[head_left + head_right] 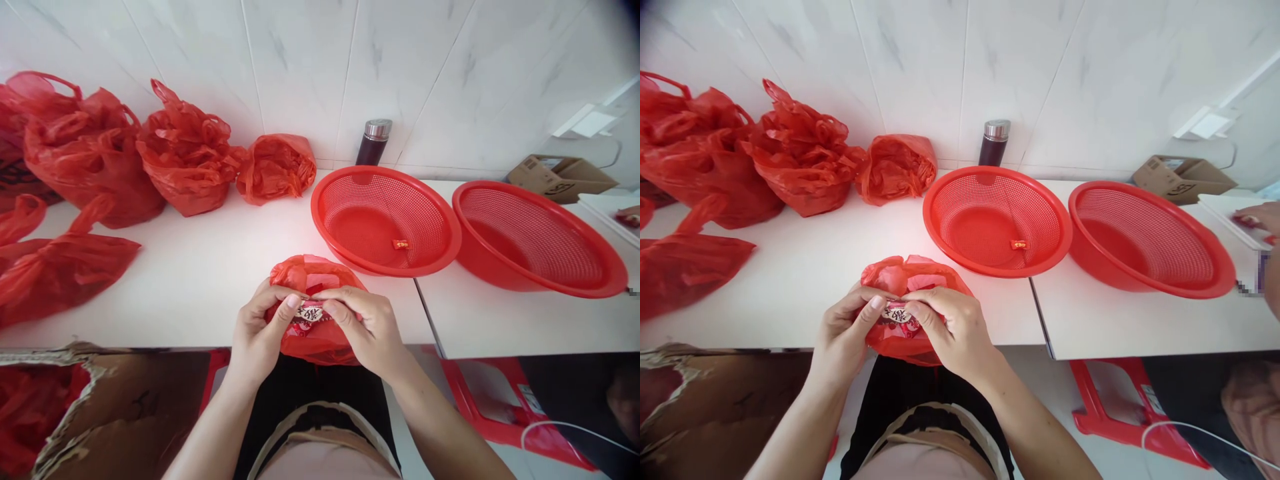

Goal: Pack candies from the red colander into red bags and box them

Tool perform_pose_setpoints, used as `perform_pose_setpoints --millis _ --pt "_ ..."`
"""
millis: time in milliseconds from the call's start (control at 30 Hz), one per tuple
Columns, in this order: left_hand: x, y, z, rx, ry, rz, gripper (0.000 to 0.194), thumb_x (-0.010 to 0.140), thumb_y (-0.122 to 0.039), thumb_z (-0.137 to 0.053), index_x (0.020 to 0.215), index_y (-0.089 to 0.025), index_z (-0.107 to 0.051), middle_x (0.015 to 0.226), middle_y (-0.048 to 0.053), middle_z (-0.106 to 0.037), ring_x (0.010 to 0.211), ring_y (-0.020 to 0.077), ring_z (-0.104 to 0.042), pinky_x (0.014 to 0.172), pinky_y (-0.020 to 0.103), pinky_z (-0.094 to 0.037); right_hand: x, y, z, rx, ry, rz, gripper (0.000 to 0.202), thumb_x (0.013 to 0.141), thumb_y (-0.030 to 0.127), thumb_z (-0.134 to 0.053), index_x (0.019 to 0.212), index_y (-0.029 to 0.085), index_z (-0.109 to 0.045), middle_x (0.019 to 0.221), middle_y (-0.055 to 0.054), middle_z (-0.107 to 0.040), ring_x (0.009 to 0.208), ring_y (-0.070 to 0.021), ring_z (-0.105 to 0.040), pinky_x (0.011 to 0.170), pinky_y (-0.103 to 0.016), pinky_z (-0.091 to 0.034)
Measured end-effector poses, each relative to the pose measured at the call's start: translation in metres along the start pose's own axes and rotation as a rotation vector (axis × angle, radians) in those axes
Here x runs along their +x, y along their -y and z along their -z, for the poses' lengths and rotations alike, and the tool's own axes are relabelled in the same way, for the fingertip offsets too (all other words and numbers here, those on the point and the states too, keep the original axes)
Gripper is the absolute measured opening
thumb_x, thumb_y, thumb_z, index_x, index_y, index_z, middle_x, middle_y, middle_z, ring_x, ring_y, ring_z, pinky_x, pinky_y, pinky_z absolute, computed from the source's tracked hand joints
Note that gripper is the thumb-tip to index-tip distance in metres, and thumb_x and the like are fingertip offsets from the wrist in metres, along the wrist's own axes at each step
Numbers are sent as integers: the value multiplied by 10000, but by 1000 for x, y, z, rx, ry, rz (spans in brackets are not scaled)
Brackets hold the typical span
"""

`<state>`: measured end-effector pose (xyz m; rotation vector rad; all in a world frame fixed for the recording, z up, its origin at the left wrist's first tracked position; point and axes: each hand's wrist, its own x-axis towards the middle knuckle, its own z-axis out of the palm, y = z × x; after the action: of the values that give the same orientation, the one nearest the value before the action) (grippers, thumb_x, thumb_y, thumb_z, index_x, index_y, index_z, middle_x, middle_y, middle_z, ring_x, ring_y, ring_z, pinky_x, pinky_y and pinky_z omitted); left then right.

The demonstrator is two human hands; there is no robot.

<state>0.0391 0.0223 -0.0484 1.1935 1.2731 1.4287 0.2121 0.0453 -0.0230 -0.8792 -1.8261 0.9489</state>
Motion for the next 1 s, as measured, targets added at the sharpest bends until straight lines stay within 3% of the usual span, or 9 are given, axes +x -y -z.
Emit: perform_pose_setpoints --millis 100,200,267,433,533,633,767,867,1000 --pt "1 0 -2 -54 -45 34 221 825 -381 -671 713 -196 -714 740 15 -604 699 153 -552 672 263 -425 -1 -3 -1 145 21 -150 284 988 332 -461 1066 254 -723 976 -36 -732 952 -177 -668 854 -299 -520" --pt "1 -2 -4 -129 -69 97 244 814 -403 -678 704 -189 -717 718 15 -603 684 147 -542 655 259 -414 -2 -7 -1 251 3 -244 364 1001 409 -407 1058 254 -731 836 -25 -720 780 -154 -670 722 -270 -536" --pt "2 -4 -5 -157 -83 119 239 812 -405 -681 738 -186 -739 752 27 -632 726 156 -565 697 265 -425 -2 -8 -1 286 -11 -248 376 999 435 -401 1059 261 -729 831 -19 -714 708 -134 -648 666 -254 -525" --pt "2 -5 -9 -170 -114 107 243 818 -404 -674 829 -189 -786 949 70 -709 896 213 -636 876 315 -446 0 -5 -2 253 -25 -198 188 857 342 -682 1017 249 -718 960 -10 -732 813 -138 -669 722 -234 -534" --pt "2 -3 -9 -172 -104 102 274 852 -419 -634 936 -209 -788 1086 78 -707 1047 242 -628 957 328 -428 0 -4 -3 205 -80 -172 123 871 276 -668 974 239 -724 926 -1 -743 824 -132 -686 747 -223 -542" --pt "3 1 -6 -212 -130 147 340 877 -462 -587 1045 -224 -763 1053 78 -730 1043 245 -643 927 337 -459 -2 -5 -1 100 -120 -78 133 880 221 -652 991 237 -725 909 -2 -747 791 -127 -687 725 -221 -542" --pt "2 3 -3 -227 -153 162 405 889 -492 -551 1071 -193 -754 969 92 -748 918 238 -678 852 343 -496 -2 -4 3 -48 -145 211 237 875 124 -631 1074 221 -715 927 -42 -749 824 -151 -691 760 -263 -555" --pt "1 4 -1 -180 -176 109 356 879 -468 -582 1031 -204 -768 996 79 -744 964 227 -664 907 331 -468 -2 -4 4 -110 -167 355 290 885 96 -595 1129 211 -703 919 -72 -745 823 -166 -687 743 -287 -567" --pt "3 10 3 -139 -227 43 230 826 -403 -679 930 -231 -789 961 45 -739 975 212 -651 913 306 -450 -3 -6 5 -143 -193 416 342 882 77 -573 1171 220 -688 918 -76 -739 810 -171 -682 722 -298 -572"
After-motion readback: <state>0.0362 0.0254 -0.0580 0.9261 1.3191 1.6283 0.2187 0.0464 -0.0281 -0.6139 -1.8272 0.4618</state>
